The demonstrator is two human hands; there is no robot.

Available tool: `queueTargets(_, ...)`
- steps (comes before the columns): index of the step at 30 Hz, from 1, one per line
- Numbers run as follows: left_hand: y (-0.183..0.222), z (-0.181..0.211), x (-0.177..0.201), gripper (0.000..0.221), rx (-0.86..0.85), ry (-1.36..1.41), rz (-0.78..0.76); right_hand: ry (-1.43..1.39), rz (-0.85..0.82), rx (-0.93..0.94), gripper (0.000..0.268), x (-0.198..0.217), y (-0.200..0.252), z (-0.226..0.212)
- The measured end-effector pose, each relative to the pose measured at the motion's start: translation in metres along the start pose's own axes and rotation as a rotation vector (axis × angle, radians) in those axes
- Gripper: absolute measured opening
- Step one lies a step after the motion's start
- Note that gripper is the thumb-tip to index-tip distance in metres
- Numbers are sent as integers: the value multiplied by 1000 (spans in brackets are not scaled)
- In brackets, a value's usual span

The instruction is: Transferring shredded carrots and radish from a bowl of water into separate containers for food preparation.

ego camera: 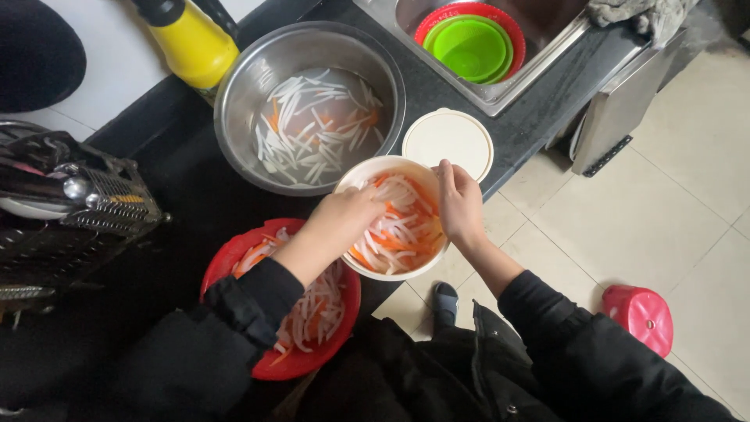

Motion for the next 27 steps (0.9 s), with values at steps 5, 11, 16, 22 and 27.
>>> queueTargets(5,9,11,-1,20,39,38,13,-5,-8,-6,52,1,2,-4)
queueTargets(11,26,-16,26,12,85,-199,169,-22,-7,-41,53,1,1,-2)
queueTargets(16,32,-29,17,10,144,-306,207,-16,16,-32,51,-1,2,-2)
queueTargets(22,36,-30,7,18,176,-265,120,6,13,-20,51,1,4,-5)
queueTargets(27,56,-23,113,11,329,-2,50,9,34,-2,47,1,1,1)
Point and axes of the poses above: each hand's wrist, its own y-axis away from the middle knuckle, its own x-axis out of the back of the hand, z = x × y, the point moved 5 cm from there along -y, towards the middle knuckle, and after that the axes turned 1 degree about x, right-handed, at the moved point
